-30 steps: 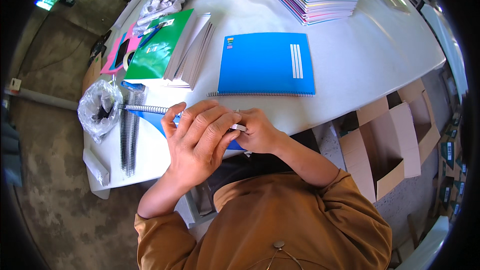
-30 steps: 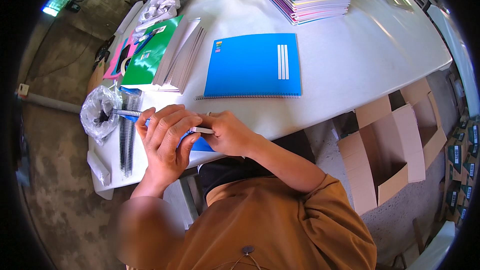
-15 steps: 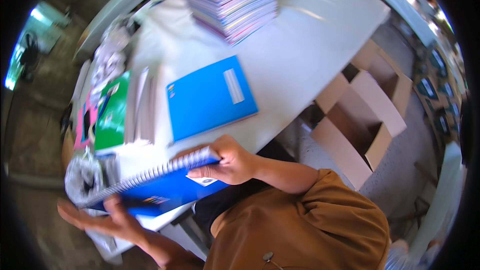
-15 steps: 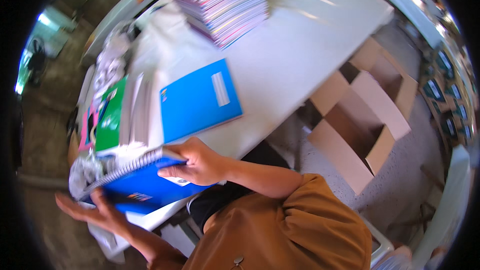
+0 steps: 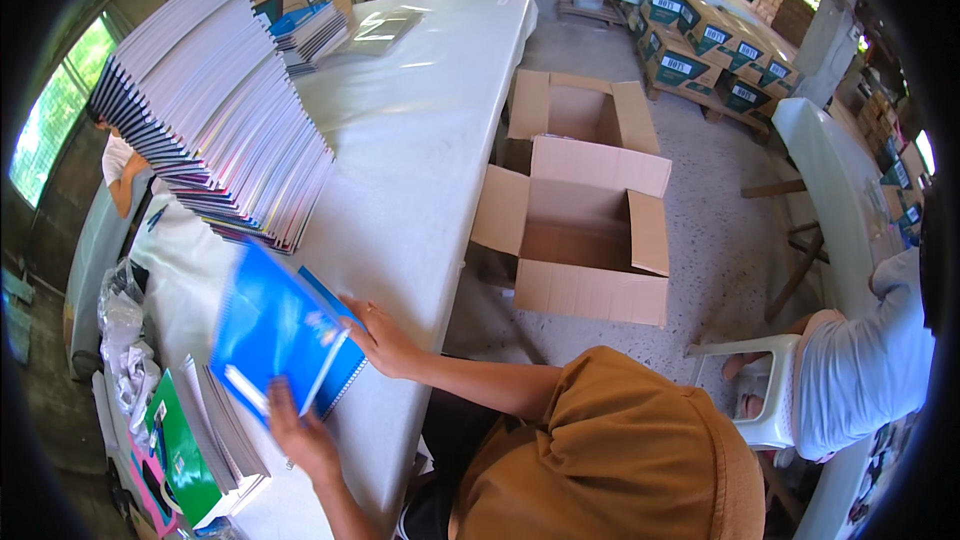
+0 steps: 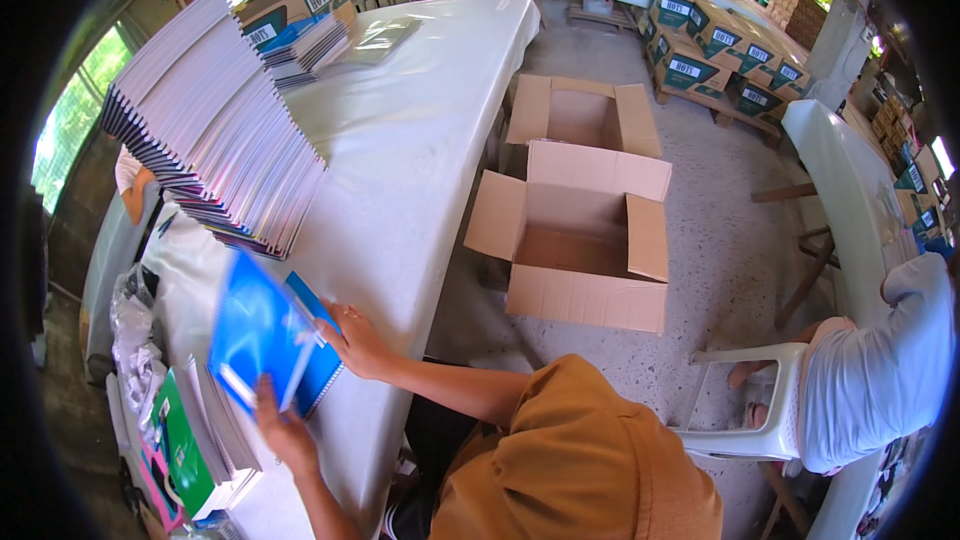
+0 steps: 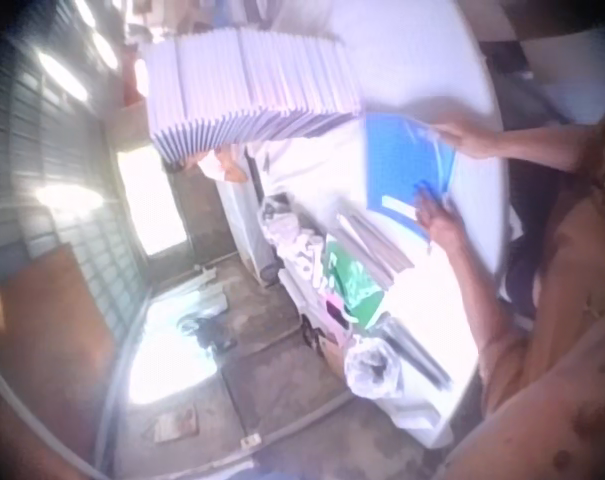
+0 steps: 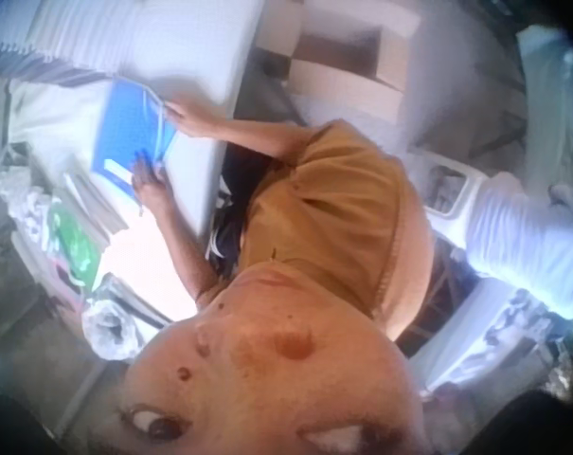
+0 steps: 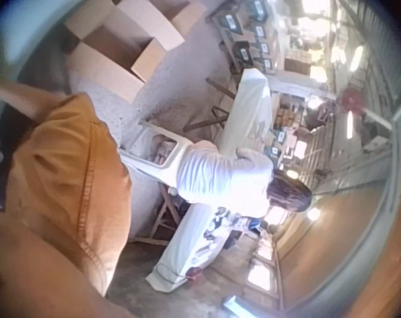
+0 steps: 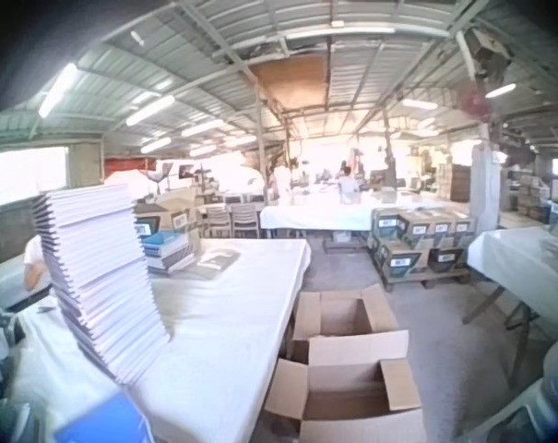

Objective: The person trims the end of a spiral coil with pliers, stacks a notebook onto a pile, and then places the stack into a cardboard box. The person then picks up several notebooks one by one, manually threads a spiral coil through the punched holes by rotating it, and crimps the ends by hand to secure them.

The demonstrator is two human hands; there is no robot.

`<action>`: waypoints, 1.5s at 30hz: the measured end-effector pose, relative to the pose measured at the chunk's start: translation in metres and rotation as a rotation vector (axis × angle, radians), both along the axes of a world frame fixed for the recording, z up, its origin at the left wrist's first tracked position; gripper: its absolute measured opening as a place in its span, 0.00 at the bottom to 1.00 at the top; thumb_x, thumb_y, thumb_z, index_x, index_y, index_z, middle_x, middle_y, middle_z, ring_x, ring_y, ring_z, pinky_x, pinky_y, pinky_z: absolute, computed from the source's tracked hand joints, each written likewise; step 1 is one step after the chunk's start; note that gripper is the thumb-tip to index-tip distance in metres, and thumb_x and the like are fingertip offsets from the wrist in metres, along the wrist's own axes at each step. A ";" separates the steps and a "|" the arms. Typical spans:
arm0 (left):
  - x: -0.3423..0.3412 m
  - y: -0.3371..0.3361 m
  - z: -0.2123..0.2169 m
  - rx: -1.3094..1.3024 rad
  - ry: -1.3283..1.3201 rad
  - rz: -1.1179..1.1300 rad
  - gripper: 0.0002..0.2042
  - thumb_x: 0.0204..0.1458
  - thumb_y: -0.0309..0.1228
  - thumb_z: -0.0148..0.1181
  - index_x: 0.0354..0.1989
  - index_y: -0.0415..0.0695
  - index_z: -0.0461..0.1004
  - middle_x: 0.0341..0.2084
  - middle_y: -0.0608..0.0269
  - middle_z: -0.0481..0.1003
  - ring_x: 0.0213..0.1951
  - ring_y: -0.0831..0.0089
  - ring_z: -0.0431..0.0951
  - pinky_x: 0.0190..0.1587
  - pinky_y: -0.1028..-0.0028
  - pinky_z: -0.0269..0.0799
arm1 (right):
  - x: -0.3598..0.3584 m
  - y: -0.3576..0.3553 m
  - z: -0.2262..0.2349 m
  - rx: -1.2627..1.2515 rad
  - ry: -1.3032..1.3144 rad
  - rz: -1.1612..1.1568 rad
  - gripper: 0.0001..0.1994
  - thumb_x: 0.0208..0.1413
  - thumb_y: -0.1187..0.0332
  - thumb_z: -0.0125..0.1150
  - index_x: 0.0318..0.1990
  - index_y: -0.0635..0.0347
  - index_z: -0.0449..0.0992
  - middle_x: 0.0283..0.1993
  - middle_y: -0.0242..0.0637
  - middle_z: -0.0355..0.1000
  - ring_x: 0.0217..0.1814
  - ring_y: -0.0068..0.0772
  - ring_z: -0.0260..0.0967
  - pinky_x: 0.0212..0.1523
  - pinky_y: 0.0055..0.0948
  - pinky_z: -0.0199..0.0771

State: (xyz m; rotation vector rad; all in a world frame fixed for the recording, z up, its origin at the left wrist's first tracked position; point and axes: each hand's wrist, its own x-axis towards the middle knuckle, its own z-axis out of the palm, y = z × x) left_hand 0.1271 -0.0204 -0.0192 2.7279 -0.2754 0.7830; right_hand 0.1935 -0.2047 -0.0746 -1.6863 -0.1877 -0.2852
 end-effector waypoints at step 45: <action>-0.043 0.234 0.107 -0.454 0.675 0.281 0.29 0.35 0.21 0.69 0.51 0.37 0.69 0.52 0.57 0.69 0.52 0.78 0.67 0.56 0.78 0.60 | -0.010 0.004 0.012 -0.514 -0.133 -0.044 0.15 0.45 0.69 0.62 0.43 0.48 0.76 0.58 0.36 0.61 0.61 0.44 0.54 0.61 0.43 0.48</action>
